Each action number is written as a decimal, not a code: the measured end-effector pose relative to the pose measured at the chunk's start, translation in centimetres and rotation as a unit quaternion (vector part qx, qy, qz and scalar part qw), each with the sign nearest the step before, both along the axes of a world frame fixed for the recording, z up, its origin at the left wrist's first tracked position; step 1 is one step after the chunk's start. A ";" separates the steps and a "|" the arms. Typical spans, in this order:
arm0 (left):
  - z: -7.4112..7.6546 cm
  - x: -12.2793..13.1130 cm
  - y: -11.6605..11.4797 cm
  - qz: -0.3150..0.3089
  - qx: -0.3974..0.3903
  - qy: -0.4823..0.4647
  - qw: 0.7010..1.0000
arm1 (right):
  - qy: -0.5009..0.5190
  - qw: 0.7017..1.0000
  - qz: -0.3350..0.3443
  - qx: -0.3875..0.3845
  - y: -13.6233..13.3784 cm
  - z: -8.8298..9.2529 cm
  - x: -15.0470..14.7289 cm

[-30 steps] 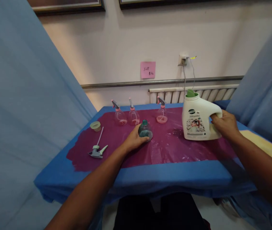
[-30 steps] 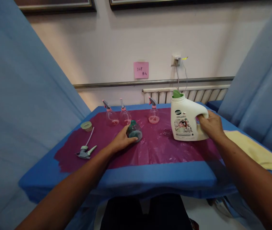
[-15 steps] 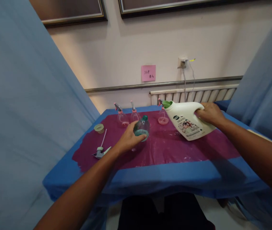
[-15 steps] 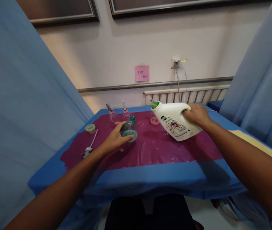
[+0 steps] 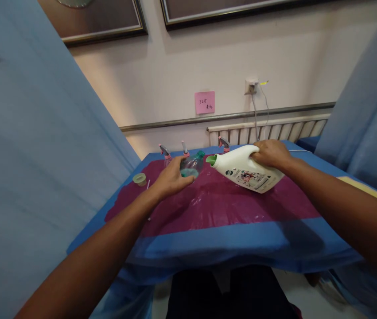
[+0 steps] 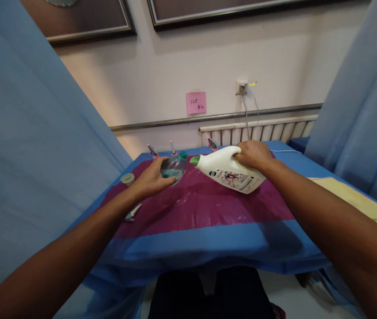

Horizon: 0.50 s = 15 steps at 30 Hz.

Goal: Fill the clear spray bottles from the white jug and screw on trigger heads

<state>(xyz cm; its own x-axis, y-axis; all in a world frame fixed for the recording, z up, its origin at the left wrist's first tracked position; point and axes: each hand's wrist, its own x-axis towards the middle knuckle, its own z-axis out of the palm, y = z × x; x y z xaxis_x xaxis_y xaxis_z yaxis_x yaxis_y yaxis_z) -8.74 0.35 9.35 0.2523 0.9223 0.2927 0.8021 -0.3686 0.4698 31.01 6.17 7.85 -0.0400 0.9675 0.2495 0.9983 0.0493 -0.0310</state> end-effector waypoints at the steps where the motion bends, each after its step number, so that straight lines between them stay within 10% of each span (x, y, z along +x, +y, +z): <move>1: 0.1 -0.1 0.0 -0.005 0.004 0.017 1.000 | -0.003 1.000 0.004 -0.001 0.1 0.0 -0.3; 15: 0.3 -1.3 -0.2 -0.024 0.045 0.218 0.975 | -0.036 0.999 0.034 -0.016 0.0 0.7 -1.8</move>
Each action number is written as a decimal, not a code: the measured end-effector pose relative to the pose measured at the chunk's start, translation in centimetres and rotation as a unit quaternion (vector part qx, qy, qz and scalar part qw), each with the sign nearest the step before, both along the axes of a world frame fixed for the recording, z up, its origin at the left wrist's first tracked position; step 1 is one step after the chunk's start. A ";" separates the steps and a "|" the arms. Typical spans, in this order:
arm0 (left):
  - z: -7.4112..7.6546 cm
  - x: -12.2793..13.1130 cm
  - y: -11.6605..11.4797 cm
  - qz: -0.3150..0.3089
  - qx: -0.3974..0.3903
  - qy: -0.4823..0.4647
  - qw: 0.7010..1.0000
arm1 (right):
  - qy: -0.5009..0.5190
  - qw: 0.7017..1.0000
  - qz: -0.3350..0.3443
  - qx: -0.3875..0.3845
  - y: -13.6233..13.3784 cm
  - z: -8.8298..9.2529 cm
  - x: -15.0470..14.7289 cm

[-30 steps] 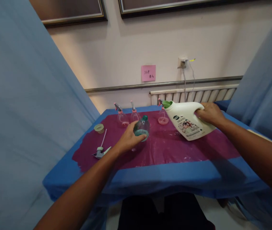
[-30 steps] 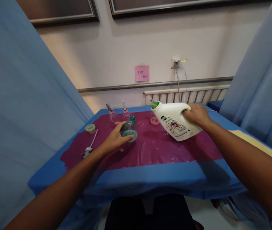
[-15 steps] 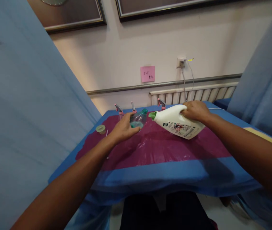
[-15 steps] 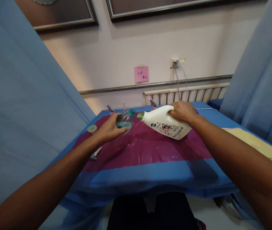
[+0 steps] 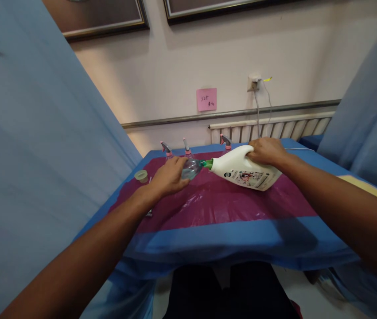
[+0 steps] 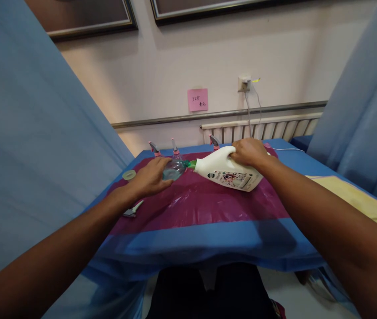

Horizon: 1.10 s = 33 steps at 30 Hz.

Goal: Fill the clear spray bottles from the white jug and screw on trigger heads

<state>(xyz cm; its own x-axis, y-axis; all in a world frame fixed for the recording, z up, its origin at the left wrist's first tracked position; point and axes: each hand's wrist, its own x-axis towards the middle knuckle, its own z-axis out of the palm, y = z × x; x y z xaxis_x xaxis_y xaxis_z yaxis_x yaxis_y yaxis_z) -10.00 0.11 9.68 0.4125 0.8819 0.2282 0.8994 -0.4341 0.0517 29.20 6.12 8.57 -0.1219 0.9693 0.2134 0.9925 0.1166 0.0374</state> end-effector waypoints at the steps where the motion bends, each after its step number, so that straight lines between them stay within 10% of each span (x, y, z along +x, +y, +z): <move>1: 0.0 0.0 0.0 -0.002 0.002 0.010 1.000 | -0.002 1.000 0.002 -0.001 0.0 0.0 -0.1; 33: 0.8 1.1 -0.4 -0.042 0.098 0.208 0.972 | -0.009 1.000 0.015 -0.017 -0.2 0.8 -2.1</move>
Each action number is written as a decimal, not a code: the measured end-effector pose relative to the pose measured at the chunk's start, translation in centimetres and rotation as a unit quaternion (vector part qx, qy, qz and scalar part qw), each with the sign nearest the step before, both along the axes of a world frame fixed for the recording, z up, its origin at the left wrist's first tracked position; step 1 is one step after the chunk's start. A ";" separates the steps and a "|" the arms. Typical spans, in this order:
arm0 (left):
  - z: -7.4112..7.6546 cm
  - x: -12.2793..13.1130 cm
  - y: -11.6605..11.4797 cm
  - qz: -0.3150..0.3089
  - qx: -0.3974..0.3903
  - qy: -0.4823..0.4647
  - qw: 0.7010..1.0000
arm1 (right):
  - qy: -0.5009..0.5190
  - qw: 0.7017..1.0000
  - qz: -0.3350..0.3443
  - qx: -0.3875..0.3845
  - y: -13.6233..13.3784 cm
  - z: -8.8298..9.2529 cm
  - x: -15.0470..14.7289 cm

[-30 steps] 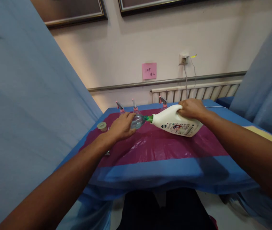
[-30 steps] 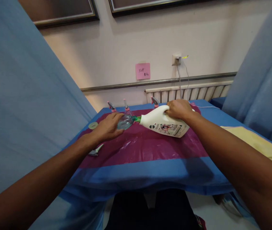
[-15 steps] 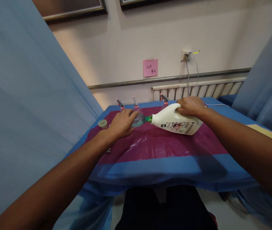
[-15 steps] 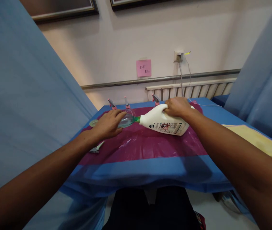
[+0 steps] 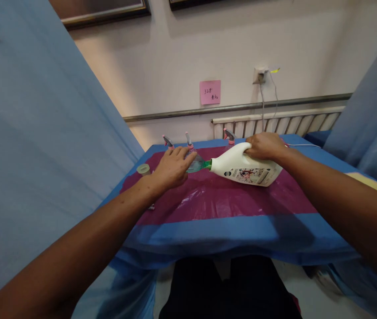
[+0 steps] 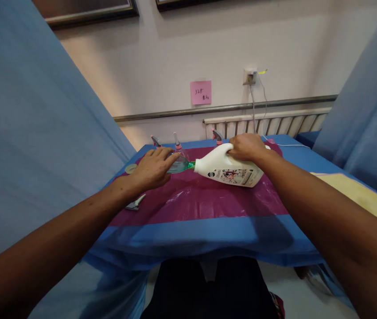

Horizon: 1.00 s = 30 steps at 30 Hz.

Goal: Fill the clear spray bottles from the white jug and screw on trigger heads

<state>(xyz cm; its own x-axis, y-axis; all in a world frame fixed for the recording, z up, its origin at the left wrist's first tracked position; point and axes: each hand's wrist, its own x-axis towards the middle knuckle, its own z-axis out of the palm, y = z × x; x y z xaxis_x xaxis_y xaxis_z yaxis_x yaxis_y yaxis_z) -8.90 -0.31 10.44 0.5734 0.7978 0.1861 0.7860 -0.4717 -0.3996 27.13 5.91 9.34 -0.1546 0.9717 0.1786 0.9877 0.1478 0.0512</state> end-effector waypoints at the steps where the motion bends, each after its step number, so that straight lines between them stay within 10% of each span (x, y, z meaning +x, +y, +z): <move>1: 0.1 0.1 0.0 0.000 0.005 0.010 1.000 | 0.000 1.000 0.000 0.001 0.0 0.0 0.0; 30: 0.8 0.6 0.7 -0.057 0.070 0.079 0.993 | 0.006 1.000 0.006 0.000 0.6 -0.4 0.5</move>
